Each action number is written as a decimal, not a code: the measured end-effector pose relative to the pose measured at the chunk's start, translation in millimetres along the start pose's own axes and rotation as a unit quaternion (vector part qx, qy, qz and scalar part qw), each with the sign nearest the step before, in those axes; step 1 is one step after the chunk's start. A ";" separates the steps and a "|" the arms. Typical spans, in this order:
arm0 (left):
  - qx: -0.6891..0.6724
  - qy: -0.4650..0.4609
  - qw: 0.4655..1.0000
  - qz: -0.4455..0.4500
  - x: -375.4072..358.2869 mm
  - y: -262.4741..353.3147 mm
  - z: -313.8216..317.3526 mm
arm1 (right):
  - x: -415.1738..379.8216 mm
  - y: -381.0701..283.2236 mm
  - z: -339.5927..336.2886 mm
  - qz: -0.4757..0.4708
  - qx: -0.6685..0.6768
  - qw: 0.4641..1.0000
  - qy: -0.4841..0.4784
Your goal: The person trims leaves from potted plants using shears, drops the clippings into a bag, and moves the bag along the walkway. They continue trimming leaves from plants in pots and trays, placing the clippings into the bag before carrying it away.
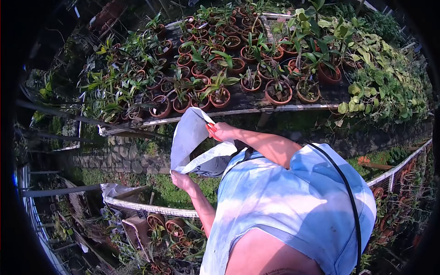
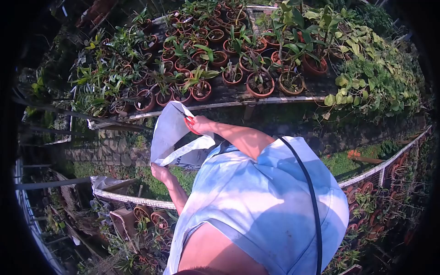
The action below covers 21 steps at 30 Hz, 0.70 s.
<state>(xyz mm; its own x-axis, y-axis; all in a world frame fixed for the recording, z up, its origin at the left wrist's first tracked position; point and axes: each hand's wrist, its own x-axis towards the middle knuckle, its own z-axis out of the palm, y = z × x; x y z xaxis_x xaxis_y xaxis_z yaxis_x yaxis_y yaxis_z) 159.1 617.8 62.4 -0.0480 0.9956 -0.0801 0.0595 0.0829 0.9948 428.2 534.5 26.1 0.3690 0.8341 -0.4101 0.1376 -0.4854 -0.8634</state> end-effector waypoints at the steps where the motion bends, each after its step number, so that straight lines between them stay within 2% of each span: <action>1: 0.002 0.003 1.000 0.018 3.4 -3.0 0.3 | 0.7 -2.7 -0.3 -0.018 0.003 1.000 -0.012; 3: 0.009 0.003 1.000 0.026 -0.5 -6.9 3.4 | 4.3 -9.9 -4.2 -0.054 0.011 0.998 -0.032; 4: 0.014 -0.001 0.999 0.030 -1.9 -7.8 5.5 | 13.5 -8.2 -3.0 -0.097 -0.041 0.994 -0.027; 7: 0.057 -0.012 0.998 0.010 -2.1 -5.2 5.5 | 13.2 -10.0 -7.2 -0.078 -0.005 0.996 -0.033; 8: 0.059 0.031 0.996 -0.054 -2.3 5.7 11.1 | 19.0 -4.1 -4.3 -0.093 0.003 0.995 -0.023; 11: 0.092 0.047 0.994 -0.036 8.3 -10.3 3.3 | 48.5 14.8 7.3 -0.080 0.005 0.997 -0.004; 13: 0.055 0.049 0.996 -0.059 -7.7 10.8 13.3 | 46.3 17.9 10.4 -0.102 -0.040 0.994 0.011; 14: 0.069 0.062 0.993 -0.067 -7.7 8.7 16.6 | 57.1 38.1 16.2 -0.123 0.069 0.990 0.001; 16: 0.078 0.085 0.991 -0.072 4.8 -13.3 13.0 | 65.6 52.6 18.8 -0.149 0.138 0.979 -0.014; 19: 0.035 0.105 0.991 -0.077 1.6 -25.5 9.0 | 28.4 5.4 -5.9 -0.117 -0.013 0.992 -0.052; 21: 0.081 0.096 0.990 -0.057 -6.6 -18.8 5.1 | 24.9 -6.5 -4.3 -0.113 0.006 0.992 -0.050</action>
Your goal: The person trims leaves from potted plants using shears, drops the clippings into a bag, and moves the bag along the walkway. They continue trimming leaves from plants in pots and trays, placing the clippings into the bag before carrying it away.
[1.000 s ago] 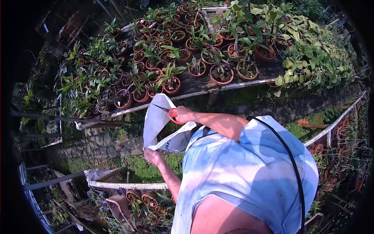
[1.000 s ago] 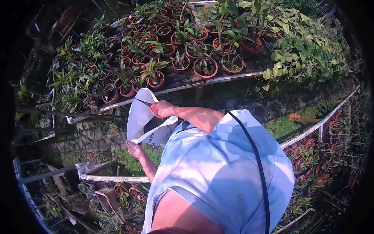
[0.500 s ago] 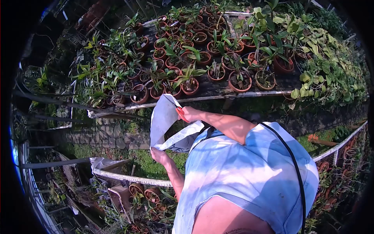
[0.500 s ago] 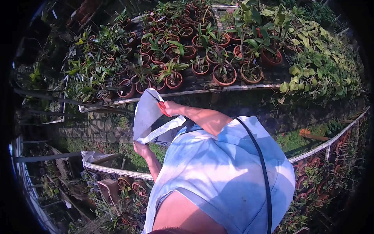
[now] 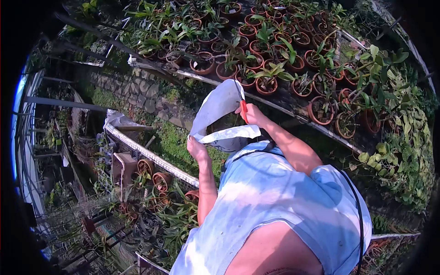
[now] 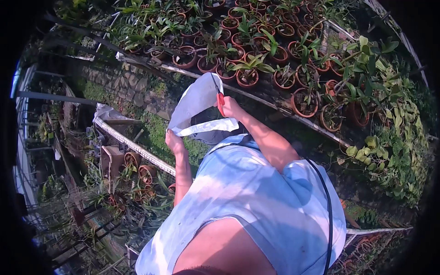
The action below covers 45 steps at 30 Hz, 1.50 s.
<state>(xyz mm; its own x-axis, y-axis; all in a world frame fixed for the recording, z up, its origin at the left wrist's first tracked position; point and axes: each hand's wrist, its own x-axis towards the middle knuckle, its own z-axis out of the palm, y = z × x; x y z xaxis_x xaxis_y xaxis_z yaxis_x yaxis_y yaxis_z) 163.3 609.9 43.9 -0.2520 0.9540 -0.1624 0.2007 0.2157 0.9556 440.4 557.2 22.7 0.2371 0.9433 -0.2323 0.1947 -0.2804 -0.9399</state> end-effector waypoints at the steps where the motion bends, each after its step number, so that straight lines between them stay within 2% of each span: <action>1: 0.001 0.011 1.000 -0.006 -3.4 3.0 -1.4 | 1.7 -5.5 0.0 -0.006 0.003 1.000 -0.009; 2: 0.003 0.019 1.000 -0.012 -5.2 3.8 -3.0 | 2.8 -10.9 0.7 -0.011 0.006 1.000 -0.017; 3: -0.088 0.004 0.996 0.015 -0.7 -10.2 -3.5 | 2.8 -18.5 1.3 -0.004 0.017 0.999 -0.027; 4: -0.069 0.006 0.997 0.032 2.4 -23.7 -7.7 | 4.8 -26.7 -0.3 -0.006 0.014 0.998 -0.055; 6: 0.010 0.007 0.999 0.045 -23.7 19.3 -13.2 | 14.9 -23.6 0.7 0.009 -0.028 0.995 -0.097; 9: -0.013 0.028 0.997 0.065 -35.0 22.6 -19.5 | 24.8 -19.6 6.3 0.018 0.009 0.993 -0.115; 12: 0.034 0.076 0.995 0.047 -51.7 47.8 -21.7 | 30.1 -24.7 11.0 0.020 0.056 0.988 -0.144; 18: 0.032 0.157 0.987 0.017 -54.0 43.1 -31.7 | 37.2 -38.7 15.2 -0.054 0.095 0.973 -0.202; 20: -0.020 0.190 0.981 0.008 -55.4 51.4 -32.8 | 39.6 -49.0 17.3 -0.094 0.056 0.971 -0.211; 22: 0.008 0.214 0.977 0.010 -53.5 55.4 -37.7 | 38.9 -65.3 22.0 -0.108 0.055 0.970 -0.213; 26: 0.039 0.243 0.969 0.039 -52.5 67.6 -46.5 | 53.1 -75.7 47.5 -0.022 0.116 0.958 -0.260; 29: -0.029 0.264 0.963 0.050 -43.6 82.9 -50.3 | 64.9 -83.9 66.0 -0.023 0.111 0.956 -0.272; 32: 0.018 0.289 0.957 -0.020 -22.0 78.9 -60.8 | 75.8 -96.6 82.6 -0.016 0.108 0.954 -0.280; 35: -0.012 0.283 0.958 0.054 2.2 65.4 -73.1 | 94.3 -103.4 104.3 -0.031 0.148 0.945 -0.289; 36: -0.028 0.279 0.957 0.068 10.6 65.4 -76.7 | 98.6 -108.7 112.3 -0.019 0.119 0.950 -0.287; 38: -0.051 0.279 0.958 0.047 30.4 71.4 -85.5 | 115.0 -124.7 132.1 -0.003 0.068 0.960 -0.272; 39: -0.062 0.274 0.959 0.037 41.5 74.0 -90.1 | 123.2 -127.7 140.5 -0.033 0.073 0.955 -0.285; 45: -0.035 0.250 0.967 0.035 108.1 78.6 -121.7 | 154.5 -172.8 191.7 -0.041 0.065 0.962 -0.262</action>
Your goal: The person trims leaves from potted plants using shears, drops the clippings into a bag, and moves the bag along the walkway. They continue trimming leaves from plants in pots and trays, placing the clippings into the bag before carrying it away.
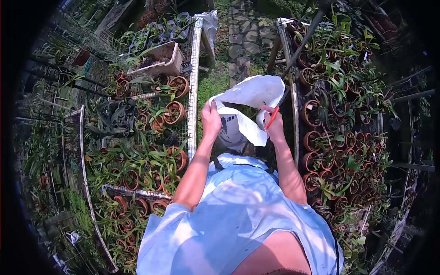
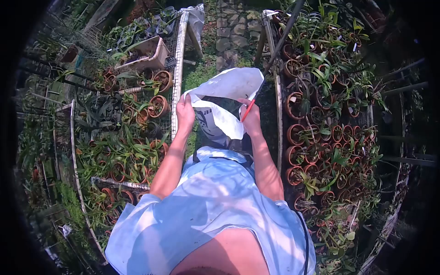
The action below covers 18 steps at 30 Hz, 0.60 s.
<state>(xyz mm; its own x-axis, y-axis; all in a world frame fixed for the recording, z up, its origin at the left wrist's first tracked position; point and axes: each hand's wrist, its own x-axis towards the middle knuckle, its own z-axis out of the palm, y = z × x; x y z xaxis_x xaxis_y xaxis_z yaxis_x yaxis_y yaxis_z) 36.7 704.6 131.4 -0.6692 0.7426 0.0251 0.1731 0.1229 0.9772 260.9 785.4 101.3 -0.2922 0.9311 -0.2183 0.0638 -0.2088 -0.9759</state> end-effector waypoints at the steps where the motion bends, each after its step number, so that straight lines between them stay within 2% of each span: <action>1: 0.006 0.004 1.000 0.005 9.9 2.5 2.2 | 9.3 -4.3 3.7 -0.003 0.000 1.000 -0.001; 3: -0.006 -0.052 0.998 -0.026 29.5 11.4 1.0 | 24.2 -12.8 7.8 -0.021 -0.002 1.000 -0.008; 5: 0.004 -0.015 1.000 -0.018 45.8 14.3 8.8 | 42.1 -13.2 11.5 -0.064 0.022 0.997 -0.040; 8: 0.007 -0.001 1.000 0.006 64.1 21.5 12.7 | 64.4 -34.1 25.8 0.014 -0.006 1.000 0.007; 11: 0.000 -0.006 0.999 0.053 76.9 25.1 9.1 | 91.4 -24.7 28.6 -0.022 -0.008 0.999 -0.031; 13: -0.024 0.016 0.999 0.036 87.2 16.5 15.4 | 103.7 -24.8 33.3 -0.069 0.029 0.995 -0.062; 15: -0.035 -0.002 0.998 0.049 93.8 14.5 15.7 | 121.5 -25.5 37.7 -0.013 0.030 0.998 -0.052; 17: -0.023 -0.012 0.997 0.066 110.3 1.2 19.7 | 147.2 -14.9 37.3 -0.017 0.011 0.998 -0.052; 18: -0.021 0.002 0.999 0.047 118.8 -4.3 26.5 | 158.0 -12.5 38.3 -0.019 0.016 0.999 -0.045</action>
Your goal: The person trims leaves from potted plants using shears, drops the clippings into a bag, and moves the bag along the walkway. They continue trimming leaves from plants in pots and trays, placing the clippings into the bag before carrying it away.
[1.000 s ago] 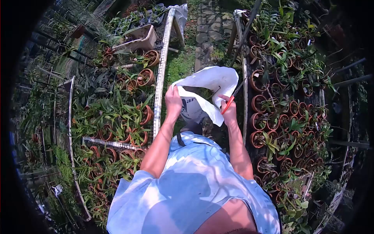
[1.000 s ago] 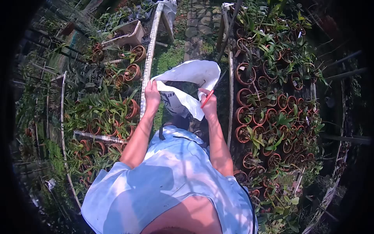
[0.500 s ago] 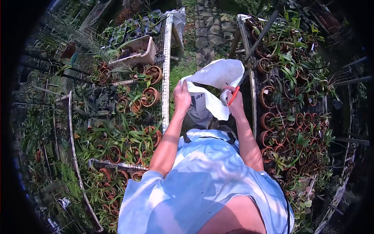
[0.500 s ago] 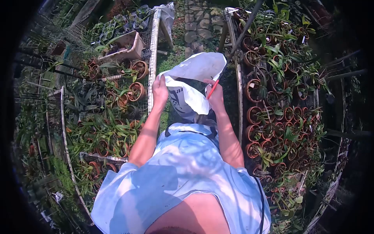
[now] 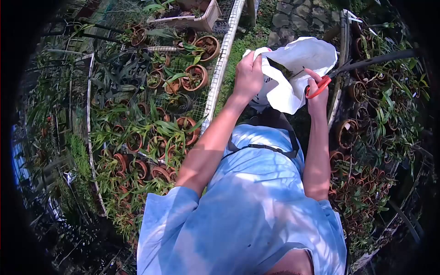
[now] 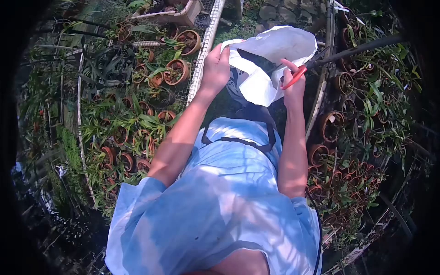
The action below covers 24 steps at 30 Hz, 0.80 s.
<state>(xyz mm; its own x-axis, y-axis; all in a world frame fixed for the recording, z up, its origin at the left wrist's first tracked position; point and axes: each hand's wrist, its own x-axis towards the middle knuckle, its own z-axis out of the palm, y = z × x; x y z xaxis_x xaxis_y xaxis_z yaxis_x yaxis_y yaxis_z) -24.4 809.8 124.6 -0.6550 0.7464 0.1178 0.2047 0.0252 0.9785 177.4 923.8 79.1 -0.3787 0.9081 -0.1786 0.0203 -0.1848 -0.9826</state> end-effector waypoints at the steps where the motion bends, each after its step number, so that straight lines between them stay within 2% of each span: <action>1: 0.003 0.015 1.000 -0.021 5.5 -6.8 5.9 | 10.2 2.9 -1.2 0.000 0.005 1.000 0.007; 3: 0.007 0.015 1.000 -0.023 19.5 -14.9 14.8 | 34.5 12.2 -8.5 0.025 0.049 0.998 -0.008; 5: 0.047 0.017 0.996 -0.079 30.4 -11.8 25.7 | 60.8 19.9 -12.0 0.080 0.006 0.997 0.020; 6: 0.044 0.024 0.997 -0.066 37.4 -23.4 33.3 | 69.6 22.7 -13.5 0.066 0.014 0.998 0.015; 9: 0.063 0.032 0.992 -0.103 62.7 -32.6 47.7 | 98.7 32.9 -14.3 0.098 0.013 0.995 0.024; 16: 0.040 0.077 0.985 -0.148 112.3 -52.5 81.4 | 153.4 30.2 -13.5 0.103 -0.047 0.993 -0.019; 19: 0.048 0.081 0.988 -0.123 127.4 -64.3 94.9 | 170.5 27.3 -14.9 0.097 -0.082 0.992 -0.010; 24: 0.057 0.063 0.984 -0.154 168.6 -51.0 109.8 | 207.1 17.0 -14.2 0.090 -0.066 0.994 0.016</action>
<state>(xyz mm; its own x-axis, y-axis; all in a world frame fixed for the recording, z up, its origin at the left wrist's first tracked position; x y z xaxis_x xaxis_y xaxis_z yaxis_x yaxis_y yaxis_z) -65.5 1007.3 76.0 -0.7828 0.6029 -0.1542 0.0574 0.3168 0.9468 112.5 1114.0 24.6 -0.3277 0.8772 -0.3510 0.2059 -0.2962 -0.9327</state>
